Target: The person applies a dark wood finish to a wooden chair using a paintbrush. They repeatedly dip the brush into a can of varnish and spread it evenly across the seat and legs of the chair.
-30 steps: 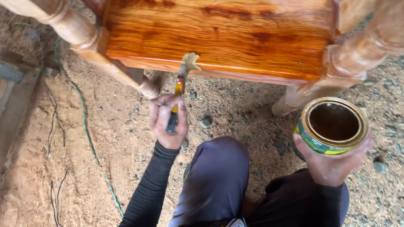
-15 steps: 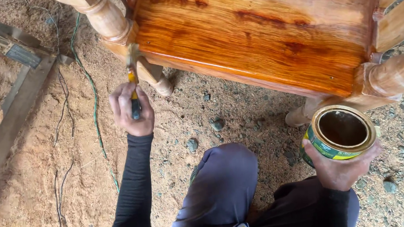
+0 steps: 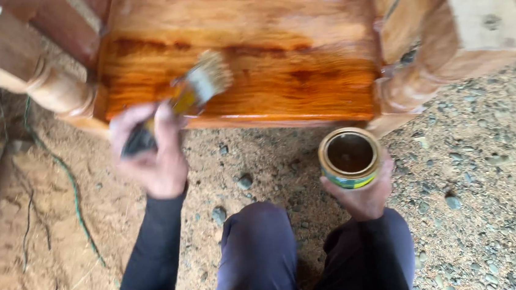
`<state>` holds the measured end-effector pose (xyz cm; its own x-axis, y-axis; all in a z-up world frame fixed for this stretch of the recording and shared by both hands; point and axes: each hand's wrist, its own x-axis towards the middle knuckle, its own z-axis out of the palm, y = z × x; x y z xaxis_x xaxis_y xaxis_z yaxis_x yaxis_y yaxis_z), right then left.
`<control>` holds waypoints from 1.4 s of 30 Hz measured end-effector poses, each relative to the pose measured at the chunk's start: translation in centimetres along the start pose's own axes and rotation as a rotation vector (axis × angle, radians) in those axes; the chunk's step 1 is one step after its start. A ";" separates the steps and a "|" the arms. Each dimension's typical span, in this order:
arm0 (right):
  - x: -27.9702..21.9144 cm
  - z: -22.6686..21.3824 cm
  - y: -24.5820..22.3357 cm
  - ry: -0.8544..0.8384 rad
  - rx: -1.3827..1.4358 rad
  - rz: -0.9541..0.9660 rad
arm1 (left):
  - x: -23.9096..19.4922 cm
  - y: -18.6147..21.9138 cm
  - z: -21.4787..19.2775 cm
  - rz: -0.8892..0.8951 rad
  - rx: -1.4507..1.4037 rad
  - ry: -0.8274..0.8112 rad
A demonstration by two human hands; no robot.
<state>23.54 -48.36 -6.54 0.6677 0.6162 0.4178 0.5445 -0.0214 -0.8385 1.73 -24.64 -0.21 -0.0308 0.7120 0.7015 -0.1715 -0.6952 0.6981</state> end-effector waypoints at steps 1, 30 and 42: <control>0.2 0.1 -0.5 -0.041 0.014 0.039 | 1.5 -0.1 2.8 -0.034 -0.076 -0.078; -1.1 -4.0 3.7 0.047 1.463 0.663 | 8.1 -15.1 23.8 0.212 1.243 -0.755; -3.3 -4.5 2.7 0.033 0.332 0.155 | 3.0 -7.7 33.2 -0.186 0.511 -0.738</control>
<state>25.13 -53.99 -8.60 0.7479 0.6001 0.2837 0.2451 0.1475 -0.9582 35.68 -20.44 1.26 0.6205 0.6953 0.3627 0.3509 -0.6598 0.6644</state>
